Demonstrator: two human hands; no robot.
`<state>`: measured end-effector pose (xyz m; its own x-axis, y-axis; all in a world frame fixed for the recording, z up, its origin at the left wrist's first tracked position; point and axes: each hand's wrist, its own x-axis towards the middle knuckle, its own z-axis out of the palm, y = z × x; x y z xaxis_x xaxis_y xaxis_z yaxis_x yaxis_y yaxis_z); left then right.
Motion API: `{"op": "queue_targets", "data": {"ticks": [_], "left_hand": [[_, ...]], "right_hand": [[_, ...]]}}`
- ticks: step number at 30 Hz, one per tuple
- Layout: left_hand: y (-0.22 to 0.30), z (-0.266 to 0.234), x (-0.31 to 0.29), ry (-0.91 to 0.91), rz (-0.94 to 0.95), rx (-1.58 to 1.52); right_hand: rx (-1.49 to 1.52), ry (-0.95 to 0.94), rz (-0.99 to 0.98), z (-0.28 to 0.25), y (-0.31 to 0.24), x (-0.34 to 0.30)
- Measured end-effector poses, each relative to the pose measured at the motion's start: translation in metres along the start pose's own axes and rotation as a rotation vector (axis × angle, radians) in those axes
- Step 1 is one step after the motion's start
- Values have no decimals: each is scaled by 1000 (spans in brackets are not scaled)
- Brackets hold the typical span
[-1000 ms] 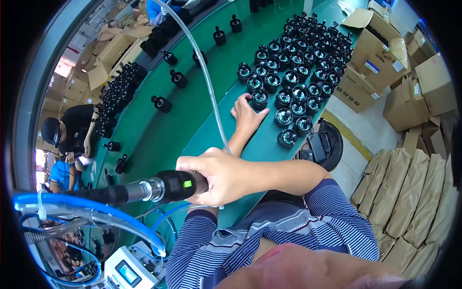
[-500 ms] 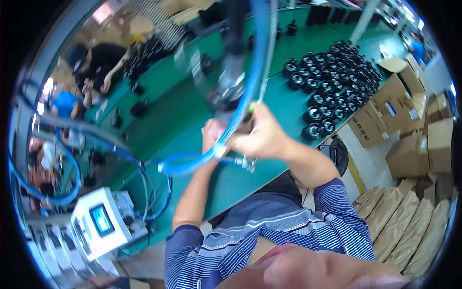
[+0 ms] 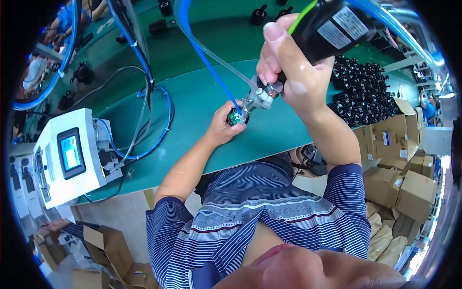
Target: Assembling electronic components using an electric screwdriver at a factory workbench.
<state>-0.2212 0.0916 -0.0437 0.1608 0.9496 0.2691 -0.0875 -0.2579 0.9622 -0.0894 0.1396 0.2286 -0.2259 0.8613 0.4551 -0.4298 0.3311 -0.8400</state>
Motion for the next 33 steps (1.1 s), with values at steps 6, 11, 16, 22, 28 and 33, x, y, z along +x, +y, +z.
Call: {"op": "queue_targets", "data": {"ticks": [6, 11, 16, 22, 28, 33], "left_hand": [[-9, -7, -1, 9, 147, 35], [-13, -7, 3, 6, 188, 56], [-10, -8, 4, -4, 150, 48], [-4, -1, 0, 11, 53, -44], [5, 4, 2, 133, 82, -58], [-5, -4, 4, 17, 193, 133]], "right_hand": [[-38, -8, -22, -1, 25, -5], [-73, -32, -50, -13, 37, -4], [-113, -66, -87, -15, 42, -7], [-166, -62, -91, -13, 37, -4], [87, 0, -76, 0, -10, 24], [-64, -30, -29, 6, -7, 15]]}}
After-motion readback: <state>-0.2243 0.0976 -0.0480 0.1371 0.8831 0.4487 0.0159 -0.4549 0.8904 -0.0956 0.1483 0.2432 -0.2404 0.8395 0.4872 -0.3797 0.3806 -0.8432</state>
